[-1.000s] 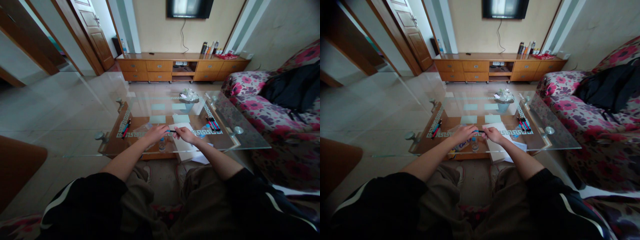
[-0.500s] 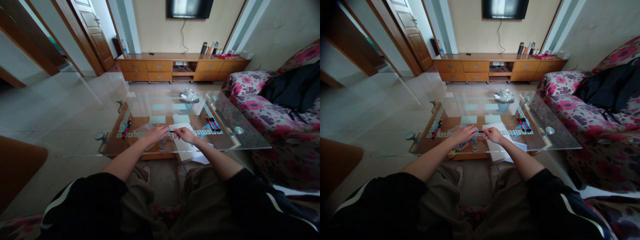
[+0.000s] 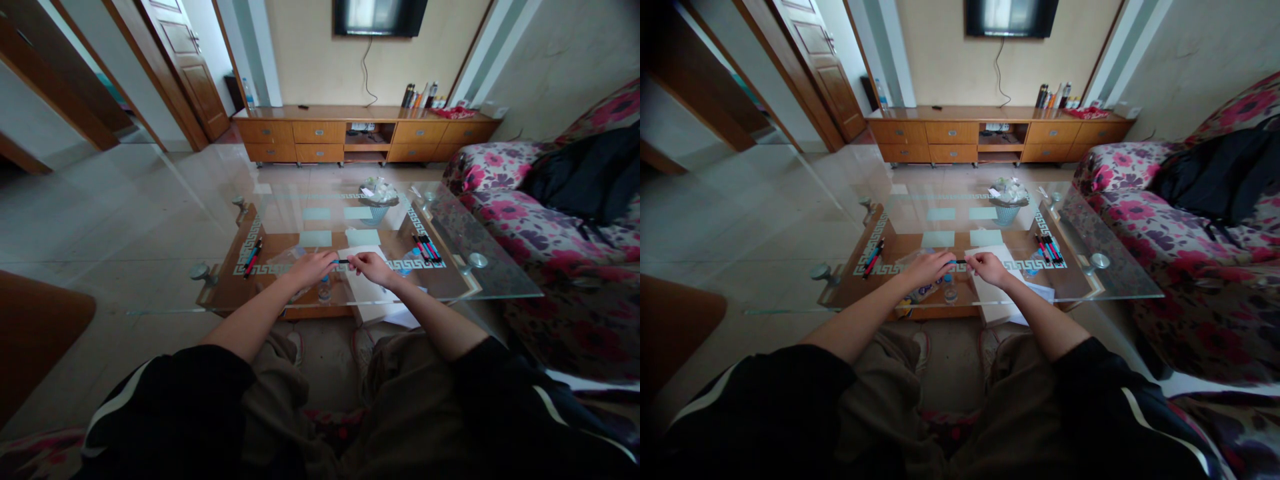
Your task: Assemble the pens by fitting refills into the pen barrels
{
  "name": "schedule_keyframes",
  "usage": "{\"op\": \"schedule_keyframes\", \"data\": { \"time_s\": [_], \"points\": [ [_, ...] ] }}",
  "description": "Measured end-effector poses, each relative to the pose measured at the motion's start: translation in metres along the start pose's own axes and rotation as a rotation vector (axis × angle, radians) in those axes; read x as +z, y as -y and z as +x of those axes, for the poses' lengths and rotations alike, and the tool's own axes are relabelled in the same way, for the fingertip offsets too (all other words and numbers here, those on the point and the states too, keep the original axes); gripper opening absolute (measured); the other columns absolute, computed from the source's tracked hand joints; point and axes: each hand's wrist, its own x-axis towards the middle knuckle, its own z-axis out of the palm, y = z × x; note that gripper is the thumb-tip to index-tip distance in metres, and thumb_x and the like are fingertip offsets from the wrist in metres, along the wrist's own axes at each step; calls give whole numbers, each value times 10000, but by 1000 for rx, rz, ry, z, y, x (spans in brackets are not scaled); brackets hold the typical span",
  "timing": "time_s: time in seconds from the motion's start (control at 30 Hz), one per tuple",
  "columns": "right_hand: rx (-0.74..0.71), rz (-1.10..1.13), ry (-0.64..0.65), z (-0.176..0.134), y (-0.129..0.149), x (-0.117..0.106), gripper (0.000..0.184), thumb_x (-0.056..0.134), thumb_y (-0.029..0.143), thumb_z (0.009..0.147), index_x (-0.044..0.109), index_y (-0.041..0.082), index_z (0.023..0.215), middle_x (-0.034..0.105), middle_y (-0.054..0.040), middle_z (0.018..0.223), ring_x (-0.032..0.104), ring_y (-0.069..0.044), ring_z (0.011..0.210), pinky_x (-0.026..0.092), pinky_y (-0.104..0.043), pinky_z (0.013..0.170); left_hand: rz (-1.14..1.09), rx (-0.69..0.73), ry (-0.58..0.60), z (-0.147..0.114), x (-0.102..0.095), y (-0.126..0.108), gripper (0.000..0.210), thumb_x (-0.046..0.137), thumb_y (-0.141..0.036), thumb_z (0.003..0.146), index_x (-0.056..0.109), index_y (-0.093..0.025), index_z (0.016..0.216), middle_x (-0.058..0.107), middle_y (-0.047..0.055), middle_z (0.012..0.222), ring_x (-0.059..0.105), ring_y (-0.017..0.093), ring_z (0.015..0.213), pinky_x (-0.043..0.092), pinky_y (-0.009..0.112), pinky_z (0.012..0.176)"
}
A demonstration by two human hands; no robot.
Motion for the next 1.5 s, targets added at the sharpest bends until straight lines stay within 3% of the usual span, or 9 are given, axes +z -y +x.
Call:
{"op": "schedule_keyframes", "data": {
  "time_s": [0.13, 0.37, 0.53, 0.7, 0.93, 1.5],
  "points": [
    [-42, 110, -67, 0, 2, 2, 381, 742, 518, 717, 671, 172, 861, 675, -31, 790, 586, -132, 628, 465, -261, 584, -15, -39, 37, 0, -2, -1, 282, 349, -389, 1028, 544, -204, 1114, 685, 70, 1042, 670, 185, 870, 478, 264, 710],
    [-36, 227, -95, 1, 4, 3, 354, 788, 401, 656, 646, 181, 893, 667, -21, 803, 597, -131, 680, 498, -273, 638, -27, -83, 93, 0, -2, -1, 306, 316, -398, 1032, 522, -211, 1160, 706, 78, 973, 685, 204, 842, 478, 273, 693],
    [27, 312, -116, -2, 12, 1, 388, 798, 419, 659, 642, 177, 918, 647, -7, 738, 567, -116, 622, 443, -236, 545, -52, -80, 77, -1, 3, 2, 333, 321, -378, 1034, 472, -254, 1303, 711, 68, 1056, 692, 186, 881, 480, 256, 716],
    [123, 400, -149, -2, 17, -1, 422, 790, 483, 682, 644, 181, 938, 677, -28, 816, 572, -103, 611, 361, -202, 468, -57, -85, 65, -1, 5, 3, 341, 286, -374, 1039, 501, -253, 1275, 717, 65, 1046, 692, 191, 879, 486, 268, 719],
    [183, 537, -188, -3, 21, -4, 395, 784, 491, 698, 616, 197, 901, 698, -41, 942, 589, -92, 645, 409, -194, 505, -74, -112, 52, -1, 1, 0, 375, 236, -397, 1045, 519, -249, 1243, 716, 67, 1000, 689, 200, 870, 480, 272, 705],
    [212, 716, -327, 1, 16, -12, 276, 734, 364, 747, 591, 205, 922, 689, -48, 899, 659, -150, 721, 476, -225, 545, -108, -130, 61, -2, 1, 2, 397, 200, -410, 1045, 514, -248, 1225, 709, 68, 994, 680, 218, 864, 466, 289, 691]
  ]
}}
